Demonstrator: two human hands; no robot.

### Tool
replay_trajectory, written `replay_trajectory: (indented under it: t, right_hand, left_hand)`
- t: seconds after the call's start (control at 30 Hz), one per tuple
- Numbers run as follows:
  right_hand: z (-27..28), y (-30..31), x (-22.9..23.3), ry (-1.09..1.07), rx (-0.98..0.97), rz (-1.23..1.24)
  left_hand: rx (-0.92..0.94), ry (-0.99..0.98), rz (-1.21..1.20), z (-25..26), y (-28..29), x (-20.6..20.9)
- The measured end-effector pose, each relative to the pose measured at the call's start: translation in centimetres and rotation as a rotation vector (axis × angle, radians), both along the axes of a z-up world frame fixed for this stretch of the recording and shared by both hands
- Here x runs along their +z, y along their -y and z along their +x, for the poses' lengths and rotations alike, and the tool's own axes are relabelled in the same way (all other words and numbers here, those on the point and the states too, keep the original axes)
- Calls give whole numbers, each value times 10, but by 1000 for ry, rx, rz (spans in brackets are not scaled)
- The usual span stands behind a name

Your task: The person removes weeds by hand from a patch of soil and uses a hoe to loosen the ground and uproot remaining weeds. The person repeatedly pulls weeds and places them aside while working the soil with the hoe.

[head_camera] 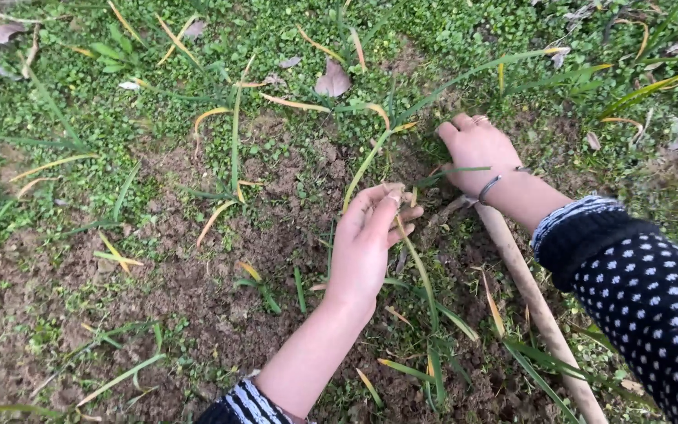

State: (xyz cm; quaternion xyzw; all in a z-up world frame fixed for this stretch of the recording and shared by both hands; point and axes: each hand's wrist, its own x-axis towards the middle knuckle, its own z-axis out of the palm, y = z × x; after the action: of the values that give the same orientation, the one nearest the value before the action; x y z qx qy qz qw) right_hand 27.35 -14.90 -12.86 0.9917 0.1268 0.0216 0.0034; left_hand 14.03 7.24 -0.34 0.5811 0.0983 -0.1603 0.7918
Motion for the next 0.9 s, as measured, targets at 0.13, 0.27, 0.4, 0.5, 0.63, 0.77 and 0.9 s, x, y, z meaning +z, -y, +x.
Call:
replay_trajectory:
  t: [0.13,0.27,0.4,0.5,0.63,0.77,0.9]
  right_hand:
    - [13,4,-33,136,54,-117]
    - [16,-34,-7,183,-333,13]
    - [66,65,-62,57,-417,175]
    - [-1,23,46,-292,-667,851]
    - [-23,56,80,-259,-862,1441]
    - [-93,72,117,-510,-776,1477]
    - [-195,88,127,-614,-797,1696]
  left_hand:
    - [30,10,-15,-3,-10,2]
    - [52,3,1,-9,-18,20]
    - [31,24,4,-20,-34,31]
    - [57,-116,67,-14,-44,38]
    - [127,-146,-22,-14,-40,43]
    - [133,54,-76,-18,-14,40]
    - [102,305,-132,-38,37,18]
